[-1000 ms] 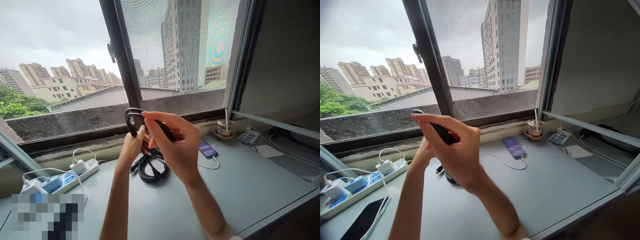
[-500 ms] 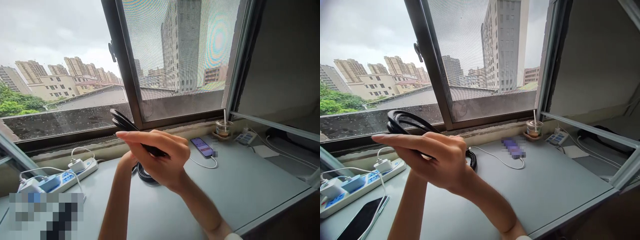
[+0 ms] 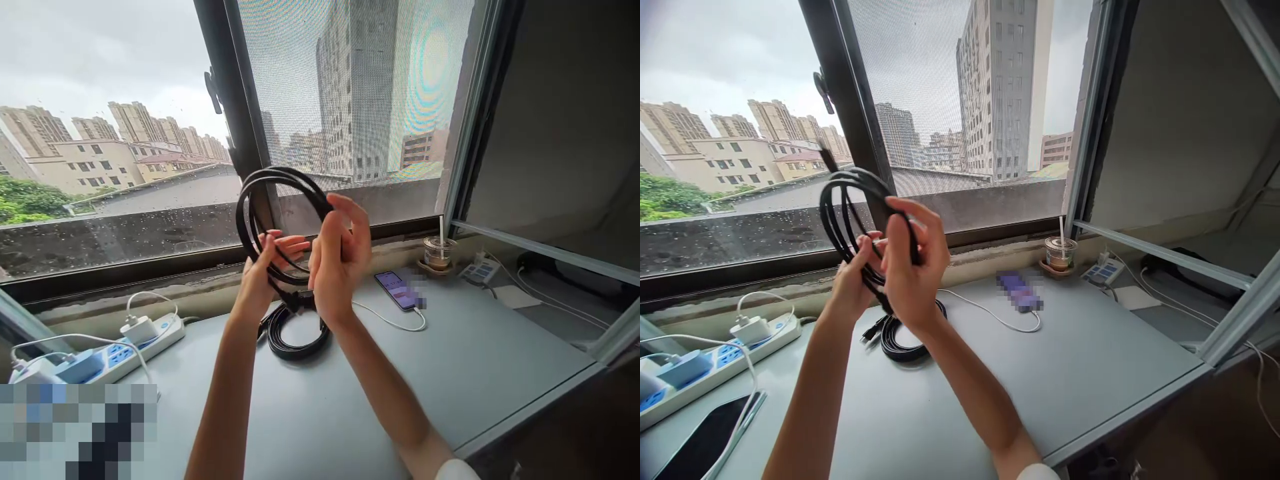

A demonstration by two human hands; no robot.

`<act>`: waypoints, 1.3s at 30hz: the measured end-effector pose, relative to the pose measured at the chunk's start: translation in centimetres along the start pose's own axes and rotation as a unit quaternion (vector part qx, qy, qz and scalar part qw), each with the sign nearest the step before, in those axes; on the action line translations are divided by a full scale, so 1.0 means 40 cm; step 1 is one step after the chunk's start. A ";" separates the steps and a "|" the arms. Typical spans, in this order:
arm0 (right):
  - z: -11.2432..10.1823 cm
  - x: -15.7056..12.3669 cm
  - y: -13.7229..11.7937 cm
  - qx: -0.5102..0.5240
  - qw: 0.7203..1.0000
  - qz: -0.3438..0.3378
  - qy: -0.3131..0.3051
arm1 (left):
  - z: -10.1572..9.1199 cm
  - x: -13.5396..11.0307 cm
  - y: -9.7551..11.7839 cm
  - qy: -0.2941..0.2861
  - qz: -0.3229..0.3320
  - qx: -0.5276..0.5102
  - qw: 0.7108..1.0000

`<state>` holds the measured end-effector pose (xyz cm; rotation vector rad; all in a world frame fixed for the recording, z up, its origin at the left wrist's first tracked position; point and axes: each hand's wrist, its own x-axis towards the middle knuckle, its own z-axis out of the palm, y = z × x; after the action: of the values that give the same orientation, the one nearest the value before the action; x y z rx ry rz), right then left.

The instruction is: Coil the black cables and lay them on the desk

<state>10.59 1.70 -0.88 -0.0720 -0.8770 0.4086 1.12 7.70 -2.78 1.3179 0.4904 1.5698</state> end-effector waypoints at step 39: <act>-0.097 0.083 -0.023 -0.242 0.936 -0.010 -0.255 | 0.001 -0.046 0.168 -0.158 -0.161 0.031 0.974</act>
<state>15.71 2.52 -0.74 -0.4263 -1.4793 0.1822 -1.80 3.22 1.67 1.4252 0.5250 1.0631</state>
